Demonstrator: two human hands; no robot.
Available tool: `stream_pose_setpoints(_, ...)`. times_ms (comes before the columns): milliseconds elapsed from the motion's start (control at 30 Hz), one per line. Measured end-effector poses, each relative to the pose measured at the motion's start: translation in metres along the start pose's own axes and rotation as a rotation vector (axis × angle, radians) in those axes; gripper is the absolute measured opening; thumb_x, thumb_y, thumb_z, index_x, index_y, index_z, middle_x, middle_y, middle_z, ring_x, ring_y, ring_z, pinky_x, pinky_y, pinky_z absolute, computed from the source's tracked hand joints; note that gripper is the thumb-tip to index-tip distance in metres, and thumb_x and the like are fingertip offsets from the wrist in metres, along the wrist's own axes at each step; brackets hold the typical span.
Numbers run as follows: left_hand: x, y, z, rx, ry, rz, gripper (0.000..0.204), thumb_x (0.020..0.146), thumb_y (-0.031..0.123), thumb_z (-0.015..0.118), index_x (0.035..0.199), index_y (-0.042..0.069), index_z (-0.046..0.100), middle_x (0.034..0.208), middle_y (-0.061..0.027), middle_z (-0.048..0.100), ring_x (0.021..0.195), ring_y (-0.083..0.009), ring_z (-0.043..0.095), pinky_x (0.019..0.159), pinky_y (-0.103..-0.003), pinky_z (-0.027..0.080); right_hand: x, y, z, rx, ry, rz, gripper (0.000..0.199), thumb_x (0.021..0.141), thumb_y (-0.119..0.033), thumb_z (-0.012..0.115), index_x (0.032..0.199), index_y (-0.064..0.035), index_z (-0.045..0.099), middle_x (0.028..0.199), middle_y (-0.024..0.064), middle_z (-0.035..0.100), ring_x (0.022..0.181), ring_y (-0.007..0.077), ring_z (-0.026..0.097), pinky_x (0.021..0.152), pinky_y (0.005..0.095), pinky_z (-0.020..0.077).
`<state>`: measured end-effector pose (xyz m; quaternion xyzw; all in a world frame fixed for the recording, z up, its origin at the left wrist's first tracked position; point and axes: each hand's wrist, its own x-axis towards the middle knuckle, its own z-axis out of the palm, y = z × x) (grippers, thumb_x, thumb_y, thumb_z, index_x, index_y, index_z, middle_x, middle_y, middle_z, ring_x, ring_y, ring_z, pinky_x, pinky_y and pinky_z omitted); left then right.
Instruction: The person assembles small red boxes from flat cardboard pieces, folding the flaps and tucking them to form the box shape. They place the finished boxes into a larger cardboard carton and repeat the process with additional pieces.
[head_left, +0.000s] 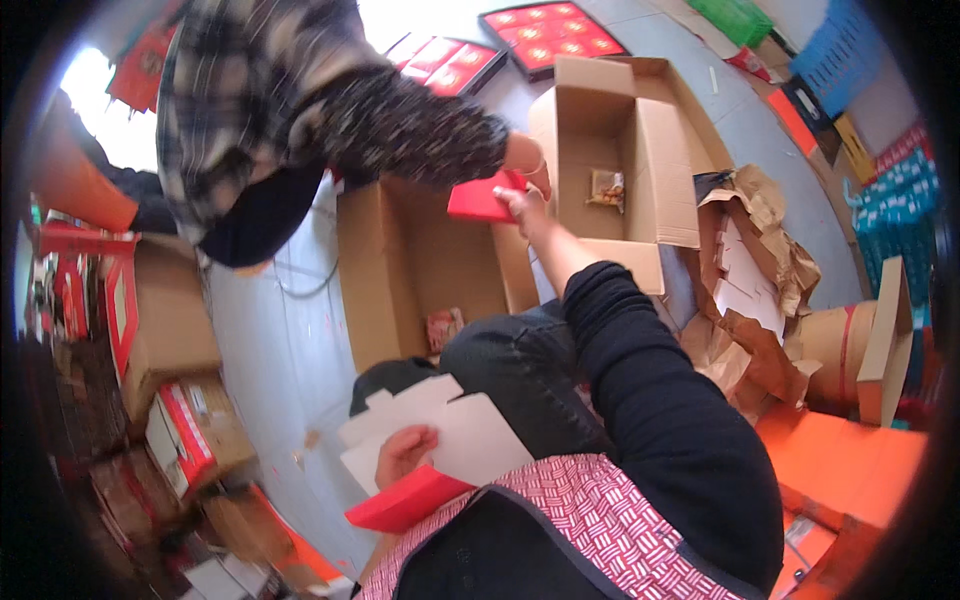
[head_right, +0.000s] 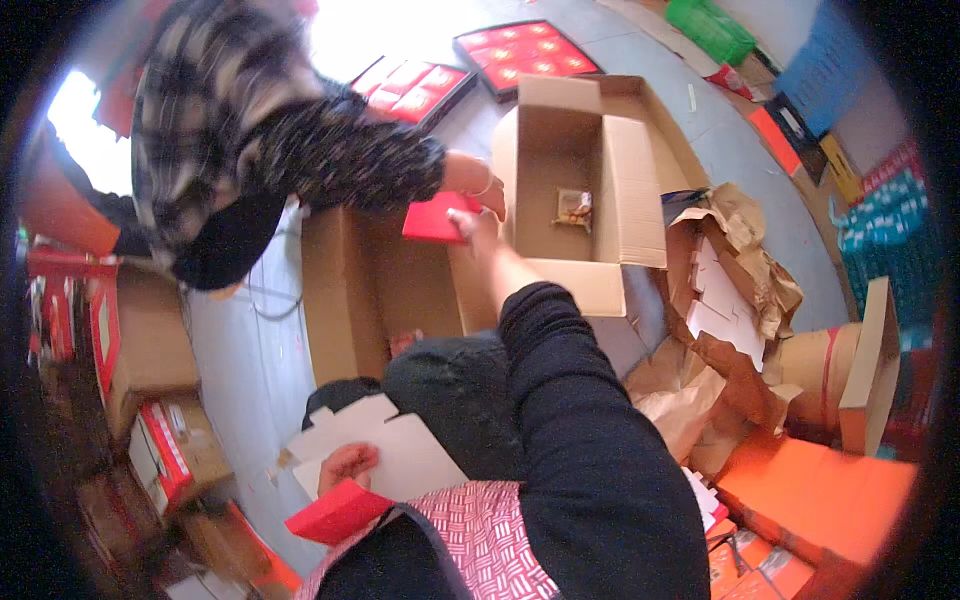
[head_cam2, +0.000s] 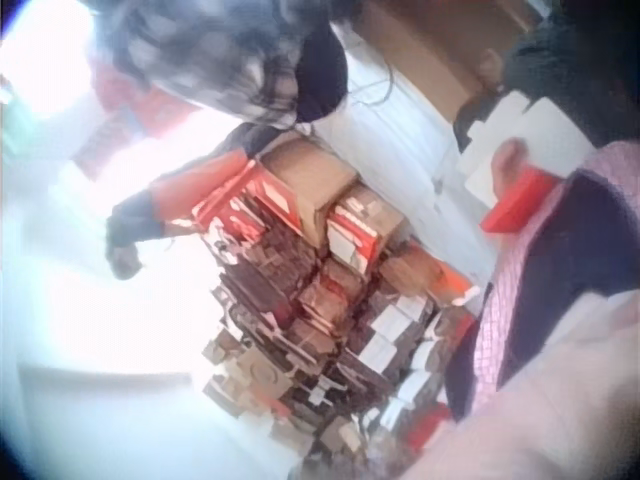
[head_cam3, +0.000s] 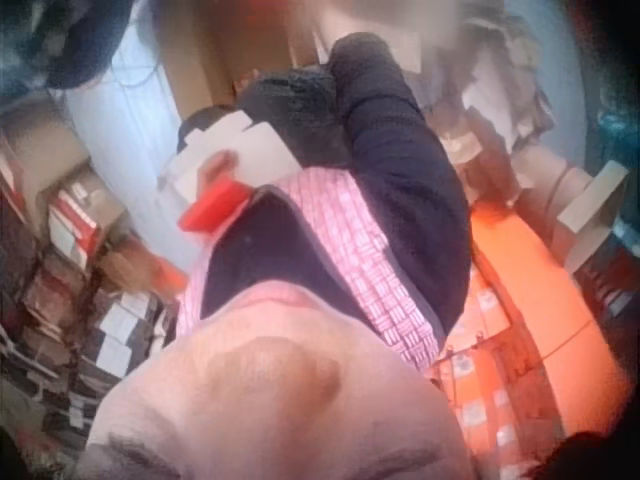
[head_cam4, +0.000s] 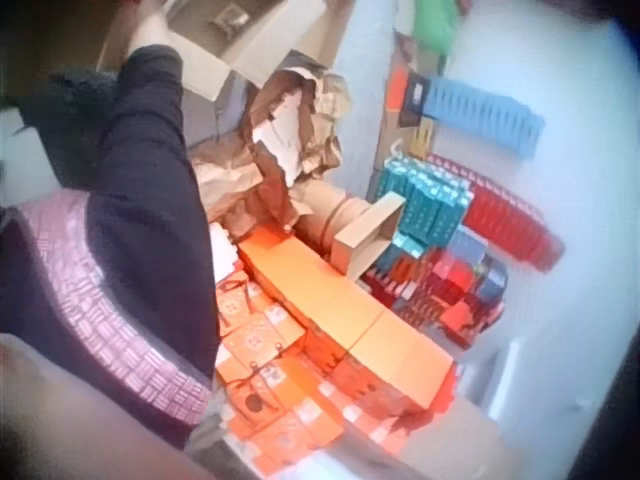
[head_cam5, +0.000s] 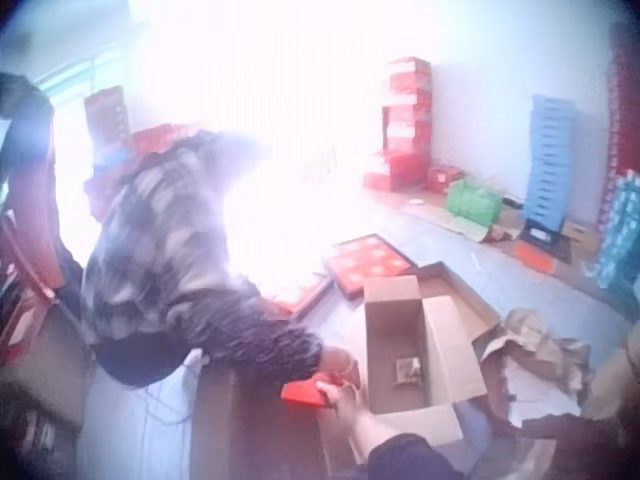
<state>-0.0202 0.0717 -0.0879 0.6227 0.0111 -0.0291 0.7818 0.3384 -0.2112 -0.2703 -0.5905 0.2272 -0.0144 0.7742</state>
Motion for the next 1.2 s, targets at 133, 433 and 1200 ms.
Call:
stream_pose_setpoints(133, 0.007, 0.007, 0.006, 0.021, -0.041, -0.018, 0.033, 0.084, -0.006, 0.056, 0.117, -0.003, 0.05, 0.122, -0.0168, 0.049, 0.112, -0.0264, 0.054, 0.098, -0.038, 0.043, 0.008, 0.0, -0.017, -0.189, -0.012, 0.227, 0.046, 0.072, -0.03, 0.077, 0.106, -0.0033, 0.061, 0.099, 0.0088, 0.066, 0.083, 0.02, 0.063, 0.077, 0.0352, 0.0497)
stream_pose_setpoints(433, 0.003, 0.016, 0.009, 0.012, 0.01, 0.028, 0.033, 0.084, -0.01, 0.051, 0.116, -0.004, 0.05, 0.122, -0.0155, 0.048, 0.115, -0.0239, 0.052, 0.099, -0.036, 0.042, -0.286, -0.152, 0.029, -0.174, -0.812, -0.223, 0.016, 0.088, -0.016, 0.06, 0.088, -0.0008, 0.064, 0.091, 0.0074, 0.065, 0.081, 0.0142, 0.059, 0.077, 0.0263, 0.0464)
stream_pose_setpoints(1200, -0.067, 0.096, -0.025, -0.533, -0.218, -0.275, 0.056, 0.078, 0.046, 0.066, 0.111, 0.001, 0.059, 0.106, -0.012, 0.063, 0.099, -0.019, 0.059, 0.093, -0.034, 0.042, -0.396, -0.15, 0.011, 0.236, -0.816, 0.487, 0.014, 0.087, -0.005, 0.061, 0.075, -0.005, 0.054, 0.082, 0.0023, 0.058, 0.075, 0.0101, 0.052, 0.071, 0.0241, 0.0418)
